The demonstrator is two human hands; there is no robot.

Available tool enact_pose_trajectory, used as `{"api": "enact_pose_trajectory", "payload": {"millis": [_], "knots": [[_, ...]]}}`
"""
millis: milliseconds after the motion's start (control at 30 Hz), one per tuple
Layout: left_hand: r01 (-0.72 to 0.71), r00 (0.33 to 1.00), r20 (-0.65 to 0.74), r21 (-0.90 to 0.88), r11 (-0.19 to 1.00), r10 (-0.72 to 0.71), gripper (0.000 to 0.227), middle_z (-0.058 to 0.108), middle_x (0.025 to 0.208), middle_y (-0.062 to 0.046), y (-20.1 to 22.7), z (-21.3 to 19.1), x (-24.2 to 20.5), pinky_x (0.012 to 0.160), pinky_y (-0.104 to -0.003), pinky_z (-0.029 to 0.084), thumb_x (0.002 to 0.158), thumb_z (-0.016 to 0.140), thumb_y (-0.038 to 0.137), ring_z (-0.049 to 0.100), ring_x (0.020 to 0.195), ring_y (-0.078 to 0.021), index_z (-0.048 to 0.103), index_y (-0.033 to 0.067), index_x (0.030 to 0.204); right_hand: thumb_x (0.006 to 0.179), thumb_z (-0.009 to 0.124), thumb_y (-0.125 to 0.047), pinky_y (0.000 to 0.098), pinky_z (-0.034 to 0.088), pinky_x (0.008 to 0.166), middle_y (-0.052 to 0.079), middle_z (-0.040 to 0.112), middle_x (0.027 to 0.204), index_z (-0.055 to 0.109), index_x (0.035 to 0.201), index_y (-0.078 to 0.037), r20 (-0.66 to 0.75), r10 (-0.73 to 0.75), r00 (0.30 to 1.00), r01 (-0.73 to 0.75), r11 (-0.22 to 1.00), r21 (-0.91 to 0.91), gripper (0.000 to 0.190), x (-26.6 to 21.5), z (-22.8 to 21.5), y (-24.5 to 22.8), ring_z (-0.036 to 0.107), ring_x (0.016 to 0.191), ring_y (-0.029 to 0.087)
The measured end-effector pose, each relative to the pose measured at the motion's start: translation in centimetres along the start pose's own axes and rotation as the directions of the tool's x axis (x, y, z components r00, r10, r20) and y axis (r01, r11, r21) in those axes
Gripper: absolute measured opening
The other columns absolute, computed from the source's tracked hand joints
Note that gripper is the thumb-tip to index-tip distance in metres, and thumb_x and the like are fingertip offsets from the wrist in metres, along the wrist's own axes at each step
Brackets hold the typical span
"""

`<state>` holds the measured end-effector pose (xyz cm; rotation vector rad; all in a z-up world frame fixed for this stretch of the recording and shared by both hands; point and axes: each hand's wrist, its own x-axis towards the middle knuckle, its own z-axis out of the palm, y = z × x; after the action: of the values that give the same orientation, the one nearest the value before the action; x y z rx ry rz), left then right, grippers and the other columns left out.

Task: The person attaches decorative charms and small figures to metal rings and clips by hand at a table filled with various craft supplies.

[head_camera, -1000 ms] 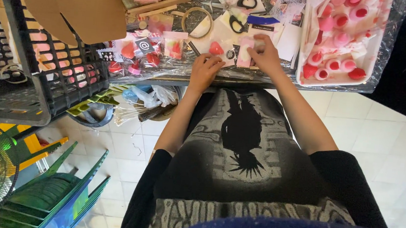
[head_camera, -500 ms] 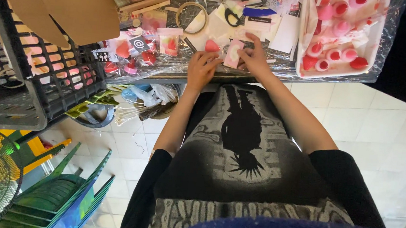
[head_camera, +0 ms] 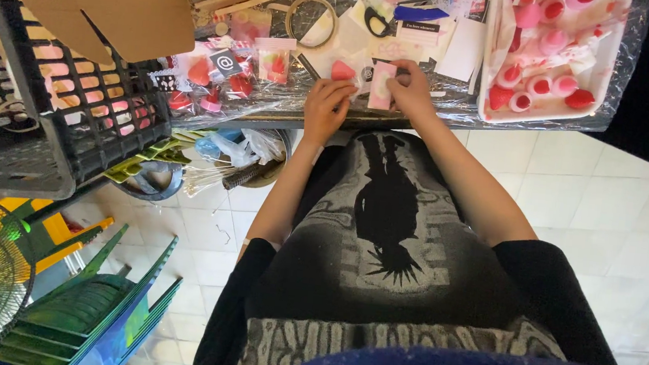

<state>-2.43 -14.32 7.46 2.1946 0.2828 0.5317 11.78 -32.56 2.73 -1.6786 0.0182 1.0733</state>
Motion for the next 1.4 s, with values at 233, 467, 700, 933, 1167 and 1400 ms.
{"api": "enact_pose_trajectory", "payload": {"millis": [233,467,700,933,1167,1400], "knots": [[0.003,1.0,-0.025,0.003,1.0,-0.002,0.028,0.073,0.111,-0.002,0.2,0.6,-0.1,0.086,-0.039,0.054,0.081,0.075,-0.002,0.064,0.1,-0.0264,0.076,0.0126,0.105,0.094,0.067,-0.014,0.0269,0.057,0.058,0.007,0.069,0.098,0.049,0.137,-0.007,0.038,0.124,0.992,-0.129,0.973,0.193,0.047,-0.7,0.5,-1.8,0.069,0.074,0.014],[0.169,0.982,0.092,-0.044,0.985,-0.165,0.035,0.068,0.108,-0.006,-0.2,1.4,-1.2,0.095,-0.042,0.049,0.083,0.077,0.004,0.063,0.106,-0.0285,0.069,0.0146,0.115,0.096,0.069,-0.012,0.0245,0.054,0.059,0.007,0.07,0.101,0.05,0.137,-0.006,0.037,0.054,0.998,-0.059,0.987,0.149,0.046,0.2,0.7,-0.1,0.066,0.076,0.012],[-0.05,0.995,0.082,-0.101,0.994,0.058,0.048,0.065,0.119,-0.011,1.5,-0.3,-0.2,0.097,-0.047,0.046,0.077,0.081,0.009,0.059,0.111,-0.0341,0.061,0.007,0.121,0.094,0.071,-0.01,0.0241,0.056,0.058,0.008,0.07,0.099,0.05,0.134,-0.006,0.011,0.044,0.999,-0.045,0.985,0.164,0.046,0.3,1.1,0.0,0.069,0.074,0.012],[-0.132,0.991,0.021,0.157,0.979,0.131,0.025,0.068,0.108,-0.001,1.7,-0.5,-0.8,0.082,-0.038,0.056,0.081,0.083,0.008,0.065,0.102,-0.0257,0.072,0.0129,0.103,0.095,0.072,-0.01,0.0248,0.055,0.057,0.008,0.071,0.095,0.05,0.132,-0.006,0.033,0.053,0.998,-0.056,0.994,0.095,0.043,-0.5,1.0,-1.8,0.07,0.073,0.014],[-0.1,0.993,-0.048,0.113,0.989,0.106,0.019,0.073,0.103,-0.003,1.2,-1.0,-0.9,0.08,-0.036,0.057,0.082,0.081,0.005,0.069,0.096,-0.0247,0.072,0.01,0.098,0.098,0.055,-0.015,0.0247,0.057,0.064,0.004,0.074,0.097,0.049,0.142,-0.014,0.275,0.109,0.955,-0.125,0.991,0.042,0.045,-1.1,0.1,-6.3,0.075,0.08,0.015],[0.498,0.833,-0.094,-0.301,0.813,-0.545,0.018,0.081,0.097,-0.007,-3.8,0.9,-2.6,0.083,-0.029,0.058,0.092,0.082,0.011,0.075,0.086,-0.0129,0.079,0.0015,0.106,0.104,0.067,-0.018,0.0263,0.051,0.071,0.004,0.073,0.098,0.068,0.129,-0.005,0.299,-0.182,0.937,0.226,0.967,-0.12,0.028,3.5,0.0,-2.0,0.064,0.082,0.01]]}}
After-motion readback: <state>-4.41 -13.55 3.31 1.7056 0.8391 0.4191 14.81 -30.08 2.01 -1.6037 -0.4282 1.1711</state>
